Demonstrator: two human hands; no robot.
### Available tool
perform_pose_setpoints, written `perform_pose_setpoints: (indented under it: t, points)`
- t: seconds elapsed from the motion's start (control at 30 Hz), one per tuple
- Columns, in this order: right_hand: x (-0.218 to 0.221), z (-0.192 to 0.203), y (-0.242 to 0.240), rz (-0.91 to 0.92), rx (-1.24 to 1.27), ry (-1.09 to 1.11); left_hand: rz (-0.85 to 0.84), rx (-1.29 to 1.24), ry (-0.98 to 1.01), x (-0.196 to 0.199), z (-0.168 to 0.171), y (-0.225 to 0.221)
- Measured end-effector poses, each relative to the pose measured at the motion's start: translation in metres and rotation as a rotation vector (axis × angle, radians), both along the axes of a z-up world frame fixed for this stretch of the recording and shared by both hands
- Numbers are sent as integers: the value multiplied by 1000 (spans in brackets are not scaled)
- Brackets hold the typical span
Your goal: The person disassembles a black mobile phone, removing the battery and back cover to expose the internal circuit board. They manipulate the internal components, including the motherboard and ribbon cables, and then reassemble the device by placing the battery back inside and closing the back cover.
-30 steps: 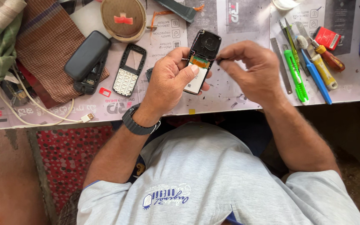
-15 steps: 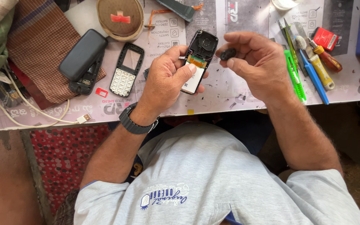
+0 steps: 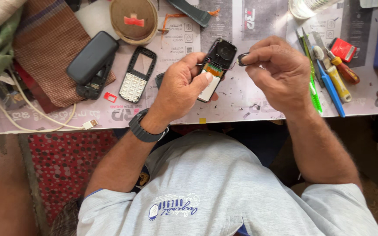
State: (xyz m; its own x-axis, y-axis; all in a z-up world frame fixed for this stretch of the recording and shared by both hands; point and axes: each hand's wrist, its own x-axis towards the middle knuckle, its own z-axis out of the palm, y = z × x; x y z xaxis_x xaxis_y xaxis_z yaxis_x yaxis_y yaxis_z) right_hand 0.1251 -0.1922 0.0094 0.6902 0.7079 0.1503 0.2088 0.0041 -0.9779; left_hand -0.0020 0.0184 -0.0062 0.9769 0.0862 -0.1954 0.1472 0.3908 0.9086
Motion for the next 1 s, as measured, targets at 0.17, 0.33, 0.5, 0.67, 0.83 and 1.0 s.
perform_pose_setpoints:
  t: [0.17,0.33,0.5,0.67,0.83,1.0]
  points:
    - [4,14,7,5,-44,-82,-36,38,-20,-2,-1,-1]
    - [11,23,11,41,-101,-131,-35,182,-16,-5,5,-1]
    - [23,31,16,130,-227,-430,-17,350,-60,-4,9,-3]
    - [20,38,21,155,-320,-466,-36,419,-40,-4,13,-2]
    - [20,38,27,189,-322,-505,-47,378,-48,-5,11,-2]
    - [22,33,26,189,-302,-535,-56,312,-118,-7,5,0]
